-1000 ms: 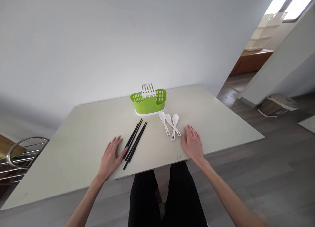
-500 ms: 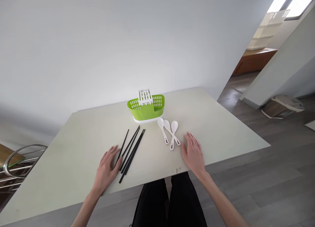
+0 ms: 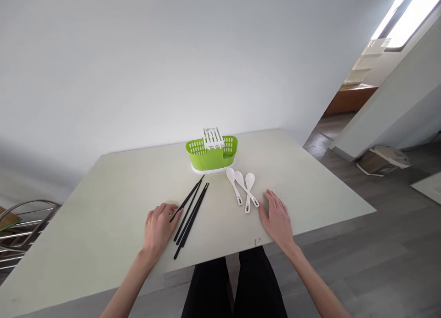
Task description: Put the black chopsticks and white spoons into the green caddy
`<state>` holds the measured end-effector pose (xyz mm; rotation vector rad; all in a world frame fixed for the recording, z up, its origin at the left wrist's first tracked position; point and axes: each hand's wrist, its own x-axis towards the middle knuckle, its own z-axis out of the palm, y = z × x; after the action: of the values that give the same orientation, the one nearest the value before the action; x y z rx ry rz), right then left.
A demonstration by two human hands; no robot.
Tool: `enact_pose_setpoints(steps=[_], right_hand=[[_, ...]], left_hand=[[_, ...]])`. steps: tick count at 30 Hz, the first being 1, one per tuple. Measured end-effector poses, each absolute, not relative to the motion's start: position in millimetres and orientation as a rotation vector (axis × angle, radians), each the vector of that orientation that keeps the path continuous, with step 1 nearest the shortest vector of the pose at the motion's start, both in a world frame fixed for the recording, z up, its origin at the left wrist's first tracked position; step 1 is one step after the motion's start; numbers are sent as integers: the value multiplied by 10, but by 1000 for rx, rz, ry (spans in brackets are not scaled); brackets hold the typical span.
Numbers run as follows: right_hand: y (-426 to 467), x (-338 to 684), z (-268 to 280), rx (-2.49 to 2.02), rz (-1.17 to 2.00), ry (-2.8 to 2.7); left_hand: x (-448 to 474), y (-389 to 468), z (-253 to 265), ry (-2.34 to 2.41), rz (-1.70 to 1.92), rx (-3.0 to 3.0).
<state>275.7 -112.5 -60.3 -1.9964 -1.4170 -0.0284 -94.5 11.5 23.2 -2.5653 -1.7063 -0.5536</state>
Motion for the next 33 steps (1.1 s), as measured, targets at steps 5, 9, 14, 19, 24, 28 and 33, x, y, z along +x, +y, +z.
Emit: enact_pose_setpoints(steps=[5,9,14,19,24,28,33], right_hand=[[-1142,2763,-613,-2016,-29,-1439],[-1144,2772,-642,-2006,-49,-1438],[-1139,2769,-665,-1994,-42,-1438],[-1134,2765,-671,-1983,-61,-1432],[-1146,2775,-680,-1985,-39,-1427],[-1153,2787,-698,-1980,-33,-1437],[-1165,2798,-697,-2000,-35,-1442]], left_hand=[[-1087,225,308,-1728,-175,-2544],[-1183,304,375,-1646,101,-2539],[-1316,431,523,-1675,38,-2537],[-1446,433,766,-1914,-508,-2712],[-1394,280,891,-2105,-1100,-2698],[-1337,189,859,-2164,-1416,-2550],[-1381,163,771,-2130,-1623,-2464]])
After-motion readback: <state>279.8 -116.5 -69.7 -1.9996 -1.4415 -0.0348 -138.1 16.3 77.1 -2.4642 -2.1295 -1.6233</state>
